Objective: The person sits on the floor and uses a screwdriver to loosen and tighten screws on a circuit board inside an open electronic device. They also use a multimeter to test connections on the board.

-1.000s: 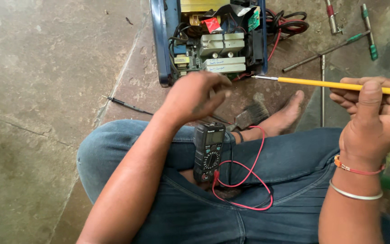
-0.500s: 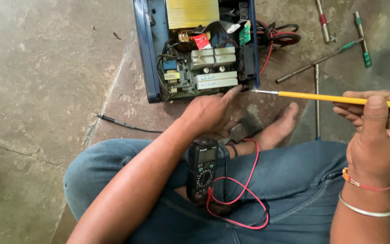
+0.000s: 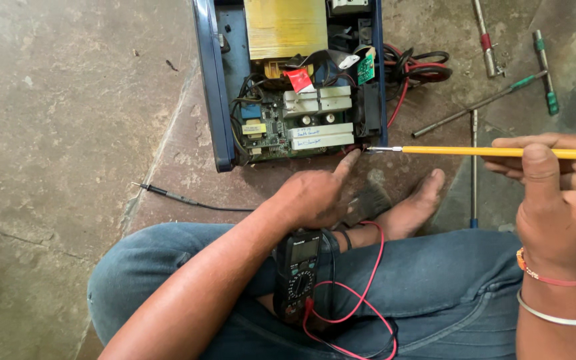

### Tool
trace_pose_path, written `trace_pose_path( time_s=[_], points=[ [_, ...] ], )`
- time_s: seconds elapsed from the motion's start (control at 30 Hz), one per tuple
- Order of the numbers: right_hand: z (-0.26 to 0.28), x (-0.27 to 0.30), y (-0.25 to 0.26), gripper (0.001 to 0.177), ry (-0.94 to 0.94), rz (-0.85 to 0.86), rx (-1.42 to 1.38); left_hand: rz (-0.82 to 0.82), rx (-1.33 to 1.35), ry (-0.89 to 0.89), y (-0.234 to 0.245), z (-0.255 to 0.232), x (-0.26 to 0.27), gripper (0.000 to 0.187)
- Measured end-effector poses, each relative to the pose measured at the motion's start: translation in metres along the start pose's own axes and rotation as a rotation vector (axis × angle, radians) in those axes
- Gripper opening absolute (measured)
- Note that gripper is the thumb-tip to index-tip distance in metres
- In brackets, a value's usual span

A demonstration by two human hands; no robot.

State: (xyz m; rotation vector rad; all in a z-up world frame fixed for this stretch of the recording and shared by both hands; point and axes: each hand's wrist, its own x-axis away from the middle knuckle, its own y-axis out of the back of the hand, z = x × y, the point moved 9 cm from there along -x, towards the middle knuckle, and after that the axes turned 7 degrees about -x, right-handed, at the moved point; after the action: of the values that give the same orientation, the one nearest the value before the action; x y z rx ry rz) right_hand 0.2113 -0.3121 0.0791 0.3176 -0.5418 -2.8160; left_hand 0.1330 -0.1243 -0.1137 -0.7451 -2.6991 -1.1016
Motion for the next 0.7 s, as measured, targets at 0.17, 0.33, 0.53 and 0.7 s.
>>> trace_pose_path(
  time_s=[0.17,0.33,0.53,0.7],
  points=[
    [-0.002,-0.005,-0.006,0.036,-0.025,0.01,-0.032,0.057,-0.005,0.035,0.004,-0.001,0.001,0.105],
    [-0.005,-0.001,-0.003,0.037,-0.037,-0.007,-0.064,0.034,-0.054,0.058,0.015,0.012,0.0,0.087],
    [-0.005,0.004,0.005,0.037,-0.044,-0.012,-0.048,-0.101,-0.029,0.008,0.026,0.008,0.008,0.076],
    [0.007,0.005,0.001,0.031,0.04,-0.023,-0.036,-0.068,-0.139,0.073,0.024,0.013,0.006,0.079]
  ],
)
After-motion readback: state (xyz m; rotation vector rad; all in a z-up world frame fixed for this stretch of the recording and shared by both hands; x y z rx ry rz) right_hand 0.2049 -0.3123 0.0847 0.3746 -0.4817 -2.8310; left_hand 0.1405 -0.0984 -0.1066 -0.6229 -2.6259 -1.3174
